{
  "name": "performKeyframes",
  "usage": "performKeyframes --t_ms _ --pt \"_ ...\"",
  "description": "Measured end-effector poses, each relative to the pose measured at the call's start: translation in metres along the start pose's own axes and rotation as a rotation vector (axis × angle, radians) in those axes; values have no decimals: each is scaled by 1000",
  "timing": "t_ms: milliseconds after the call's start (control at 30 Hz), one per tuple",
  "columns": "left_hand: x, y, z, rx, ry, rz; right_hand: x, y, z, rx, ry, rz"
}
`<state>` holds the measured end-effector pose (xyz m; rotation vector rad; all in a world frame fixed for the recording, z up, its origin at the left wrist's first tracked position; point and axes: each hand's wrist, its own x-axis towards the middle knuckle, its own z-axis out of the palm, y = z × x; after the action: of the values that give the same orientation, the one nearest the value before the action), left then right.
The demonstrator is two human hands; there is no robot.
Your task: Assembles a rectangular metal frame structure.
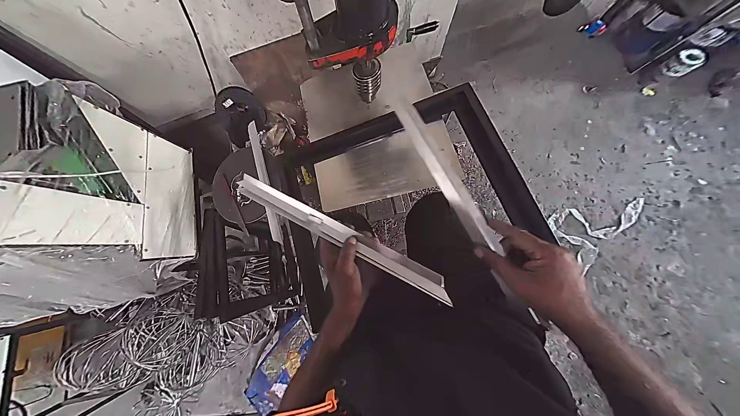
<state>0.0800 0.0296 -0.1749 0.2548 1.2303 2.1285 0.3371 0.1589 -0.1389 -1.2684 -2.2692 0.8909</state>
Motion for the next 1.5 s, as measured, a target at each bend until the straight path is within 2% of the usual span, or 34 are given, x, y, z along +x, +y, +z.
performKeyframes --t_ms 133,233,400,633,1000,1233,1500 --pt "21 25 -19 53 124 151 10 45 -24 -237 38 121" --pt "36 51 -37 139 184 267 27 65 -35 -316 33 214" --pt "50 92 -80 281 235 375 48 78 -39 -367 16 230" --pt "30 122 -131 385 251 432 51 78 -33 -355 8 241" --pt "-19 106 -171 518 -32 308 60 95 -35 -335 43 177" --pt "-25 88 -162 527 -163 234 64 97 -34 -319 104 173" --pt "-23 84 -153 604 -271 116 82 113 -26 -377 47 101"
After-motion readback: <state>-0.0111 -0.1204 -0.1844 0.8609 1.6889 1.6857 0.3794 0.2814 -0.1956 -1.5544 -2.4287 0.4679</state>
